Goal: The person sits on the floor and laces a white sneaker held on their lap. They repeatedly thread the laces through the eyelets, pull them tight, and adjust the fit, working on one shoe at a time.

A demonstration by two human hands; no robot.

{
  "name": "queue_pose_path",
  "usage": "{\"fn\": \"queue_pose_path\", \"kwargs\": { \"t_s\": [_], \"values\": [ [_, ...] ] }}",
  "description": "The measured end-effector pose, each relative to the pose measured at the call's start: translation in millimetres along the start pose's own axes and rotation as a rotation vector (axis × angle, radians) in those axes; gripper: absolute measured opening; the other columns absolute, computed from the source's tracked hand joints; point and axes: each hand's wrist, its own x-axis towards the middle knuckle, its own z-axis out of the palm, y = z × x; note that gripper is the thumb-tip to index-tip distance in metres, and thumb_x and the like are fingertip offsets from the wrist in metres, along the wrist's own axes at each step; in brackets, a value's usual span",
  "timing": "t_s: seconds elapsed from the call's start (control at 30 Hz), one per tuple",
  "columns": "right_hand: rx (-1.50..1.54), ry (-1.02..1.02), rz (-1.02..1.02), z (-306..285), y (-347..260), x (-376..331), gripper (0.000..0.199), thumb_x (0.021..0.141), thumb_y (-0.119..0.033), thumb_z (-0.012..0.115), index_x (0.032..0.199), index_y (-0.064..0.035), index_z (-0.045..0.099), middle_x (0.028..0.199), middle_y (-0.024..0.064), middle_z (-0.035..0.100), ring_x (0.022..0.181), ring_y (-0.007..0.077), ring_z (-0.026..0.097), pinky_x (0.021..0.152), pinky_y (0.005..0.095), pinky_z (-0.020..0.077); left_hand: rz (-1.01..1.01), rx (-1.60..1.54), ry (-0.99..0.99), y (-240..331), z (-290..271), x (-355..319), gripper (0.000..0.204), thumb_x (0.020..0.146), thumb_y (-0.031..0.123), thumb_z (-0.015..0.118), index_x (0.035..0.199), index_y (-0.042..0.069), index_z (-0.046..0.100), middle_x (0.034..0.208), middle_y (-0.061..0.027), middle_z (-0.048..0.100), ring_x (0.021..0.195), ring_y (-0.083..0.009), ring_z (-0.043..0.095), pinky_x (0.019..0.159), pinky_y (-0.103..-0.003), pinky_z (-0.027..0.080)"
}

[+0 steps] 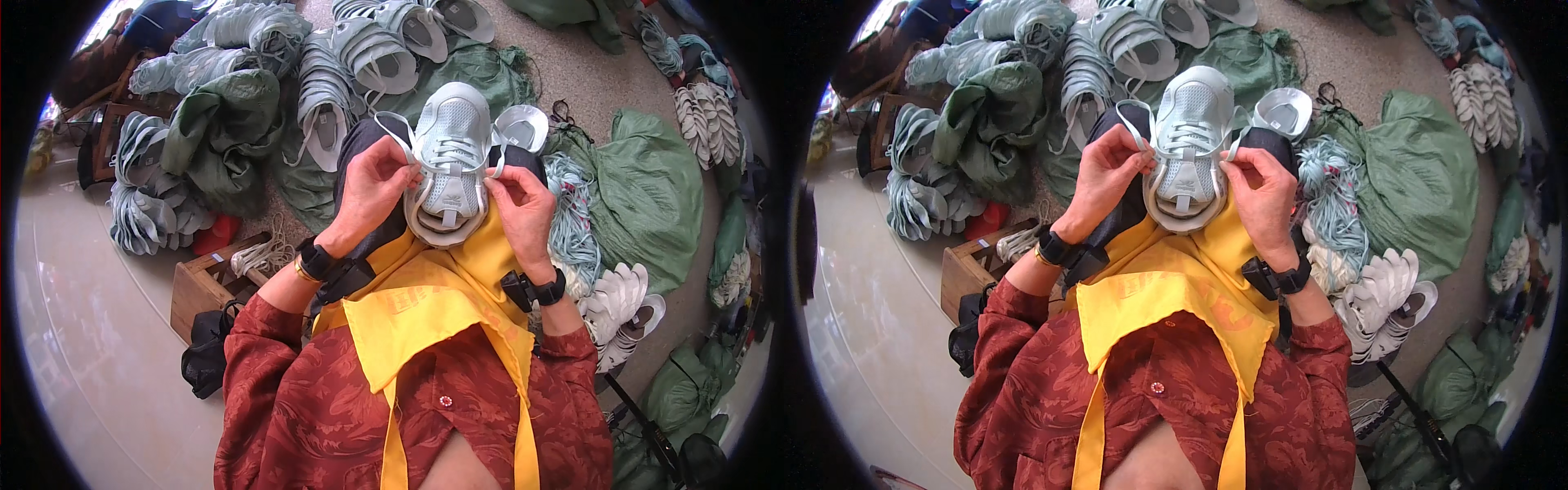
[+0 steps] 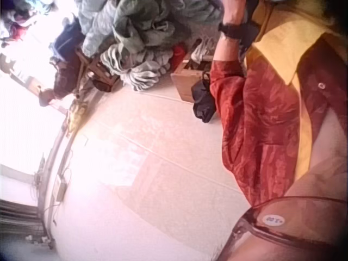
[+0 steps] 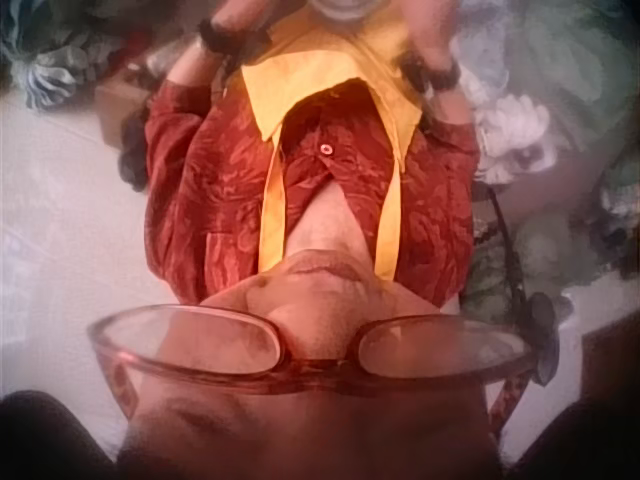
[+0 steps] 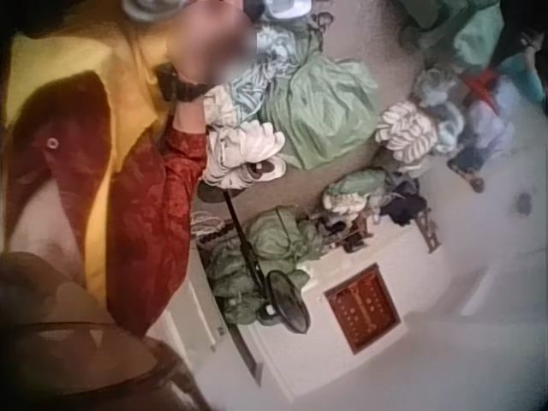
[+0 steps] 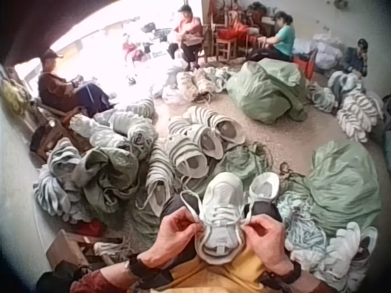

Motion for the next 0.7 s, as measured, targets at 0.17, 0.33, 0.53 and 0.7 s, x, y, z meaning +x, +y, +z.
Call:
{"fn": "queue_pose_path", "kwargs": {
  "t_s": [0.17, 0.33, 0.53, 0.7],
  "values": [
    [0.033, -0.004, 0.038, -1.4, 6.9, -1.3, 0.011, 0.09, 0.001, 0.076, 0.1, 0.0005, 0.073, 0.095, 0.0042, 0.077, 0.081, 0.0083, 0.071, 0.074, 0.0243, 0.056, 0.104, 0.31, 0.064, 3.2, 5.4, -0.1, 0.013, 0.093, -0.004, 0.069, 0.091, 0.002, 0.057, 0.09, 0.0015, 0.066, 0.087, -0.0043, 0.063, 0.078, -0.022, 0.052],
    [0.066, 0.0, 0.049, -1.1, 7.3, -1.8, 0.011, 0.089, 0.002, 0.077, 0.1, 0.0006, 0.073, 0.093, 0.0042, 0.078, 0.081, 0.0081, 0.071, 0.074, 0.0242, 0.0561, 0.153, 0.492, 0.07, 19.0, 9.3, -3.1, 0.015, 0.088, -0.006, 0.07, 0.088, 0.0, 0.056, 0.083, -0.0021, 0.064, 0.078, -0.0074, 0.063, 0.069, -0.025, 0.05],
    [0.031, -0.024, -0.019, -0.2, 4.1, 1.5, 0.011, 0.088, 0.002, 0.077, 0.098, 0.0004, 0.073, 0.09, 0.0041, 0.077, 0.081, 0.0072, 0.071, 0.074, 0.0242, 0.0565, 0.513, 0.682, 0.101, 14.4, 23.0, -4.8, 0.017, 0.082, -0.01, 0.067, 0.088, 0.0, 0.055, 0.08, -0.0096, 0.059, 0.07, -0.0221, 0.062, 0.063, -0.03, 0.048],
    [0.069, -0.016, 0.091, -1.4, -1.1, 4.1, 0.013, 0.087, 0.001, 0.079, 0.096, -0.0017, 0.071, 0.084, 0.0024, 0.073, 0.076, 0.0078, 0.069, 0.071, 0.0253, 0.0558, 0.083, 0.345, 0.152, 3.9, 18.8, -5.6, 0.019, 0.087, -0.004, 0.072, 0.088, 0.002, 0.053, 0.077, -0.0016, 0.059, 0.07, -0.0077, 0.057, 0.063, -0.025, 0.046]
  ]
}}
